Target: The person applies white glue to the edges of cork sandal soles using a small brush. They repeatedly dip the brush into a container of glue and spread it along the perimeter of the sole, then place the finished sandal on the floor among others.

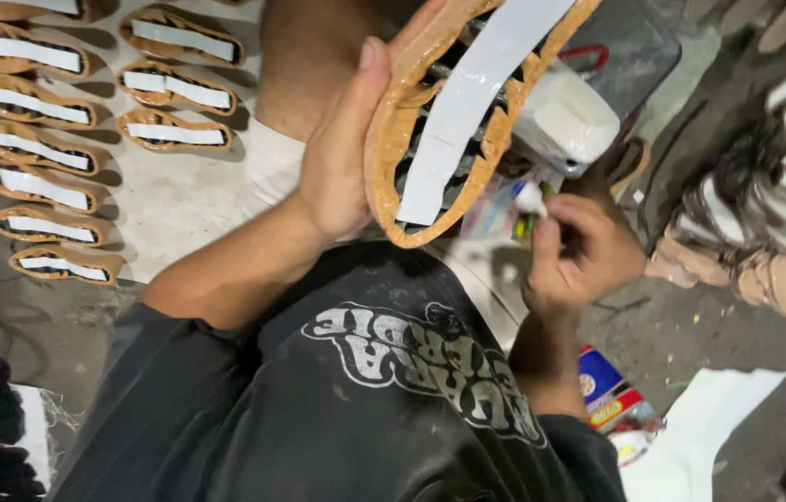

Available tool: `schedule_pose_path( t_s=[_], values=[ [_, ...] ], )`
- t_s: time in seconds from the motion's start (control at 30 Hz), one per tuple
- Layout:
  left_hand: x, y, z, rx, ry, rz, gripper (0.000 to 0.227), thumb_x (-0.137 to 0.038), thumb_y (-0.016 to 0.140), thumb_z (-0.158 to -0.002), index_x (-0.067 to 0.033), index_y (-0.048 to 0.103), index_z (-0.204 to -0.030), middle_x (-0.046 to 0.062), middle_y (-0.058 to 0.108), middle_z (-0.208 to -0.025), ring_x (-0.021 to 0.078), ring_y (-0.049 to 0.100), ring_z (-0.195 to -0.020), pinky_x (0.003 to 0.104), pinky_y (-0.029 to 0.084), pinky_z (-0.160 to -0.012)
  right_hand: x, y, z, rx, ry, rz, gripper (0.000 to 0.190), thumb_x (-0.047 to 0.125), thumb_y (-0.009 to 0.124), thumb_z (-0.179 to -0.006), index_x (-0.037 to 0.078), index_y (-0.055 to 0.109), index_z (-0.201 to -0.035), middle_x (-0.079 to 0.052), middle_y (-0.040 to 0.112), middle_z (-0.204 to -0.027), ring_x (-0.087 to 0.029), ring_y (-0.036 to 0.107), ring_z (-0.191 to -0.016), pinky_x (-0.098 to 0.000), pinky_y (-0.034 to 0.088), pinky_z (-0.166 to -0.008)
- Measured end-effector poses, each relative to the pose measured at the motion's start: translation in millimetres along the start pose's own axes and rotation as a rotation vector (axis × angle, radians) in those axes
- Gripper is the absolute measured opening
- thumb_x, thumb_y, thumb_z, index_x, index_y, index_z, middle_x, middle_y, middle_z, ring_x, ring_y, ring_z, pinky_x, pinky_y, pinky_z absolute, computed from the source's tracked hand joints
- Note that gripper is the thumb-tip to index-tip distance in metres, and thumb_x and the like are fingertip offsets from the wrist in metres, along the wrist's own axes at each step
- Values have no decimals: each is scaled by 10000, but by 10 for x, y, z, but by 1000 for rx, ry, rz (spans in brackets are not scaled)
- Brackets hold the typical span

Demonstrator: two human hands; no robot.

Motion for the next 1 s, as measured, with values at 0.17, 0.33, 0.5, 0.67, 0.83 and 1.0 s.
schedule_pose_path(
  t_s=[0.17, 0.33, 0.5, 0.67, 0.83, 1.0],
  values=[
    [-101, 145, 51, 116, 69, -221, 656, -510, 194, -1239, -20, 160, -1675, 157, 429, -1584, 211, 537, -1386, 337, 492, -1181, 705, -94, -116, 91, -161, 69, 126, 105, 724, -1069, 38, 636, -1129, -150, 711, -1022, -251, 707, -922, -308, 561, -854],
    [-73, 176, 62, 123, 66, -200, 655, -506, 199, -1235, -28, 131, -1679, 164, 407, -1597, 210, 515, -1406, 339, 478, -1196, 828, -13, -238, 182, -224, 128, 99, 57, 735, -990, 38, 654, -1044, -156, 702, -966, -249, 695, -855, -330, 546, -804],
    [-30, 190, 51, 122, 21, -183, 707, -519, 204, -1168, -29, 110, -1669, 194, 444, -1601, 241, 582, -1334, 362, 538, -1137, 704, -116, -276, 73, -131, 146, 96, 35, 729, -1033, 30, 638, -1064, -152, 706, -1014, -246, 709, -895, -316, 574, -806],
    [-56, 190, 40, 102, 56, -202, 674, -533, 221, -1230, -38, 114, -1674, 154, 386, -1603, 218, 493, -1419, 353, 460, -1206, 853, -55, -80, 257, -162, 73, 125, 45, 744, -955, 62, 646, -1030, -144, 699, -997, -232, 686, -858, -314, 507, -785],
    [94, 173, -20, 57, -67, 213, 714, -533, 261, -1151, -49, 160, -1667, 177, 481, -1503, 259, 605, -1288, 410, 550, -1112, 292, -46, 18, 1, 271, -451, 293, 182, 751, -875, 56, 596, -1090, -76, 619, -942, -123, 554, -776, -260, 415, -660],
    [257, 219, -166, 51, -7, 223, 759, -402, 658, -980, -37, 325, -1557, 104, 555, -1418, 196, 588, -1302, 353, 511, -1144, 369, 315, -147, -102, 118, -674, 826, 474, 924, -776, 93, 435, -1322, -64, 532, -1389, -194, 511, -1349, -318, 430, -1183]
  ],
)
Point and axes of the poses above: each hand's wrist, its own z-axis away from the middle knuckle, its own y-axis out of the palm, x = y × z, the point moved 10 cm from there along -z, towards the middle knuckle
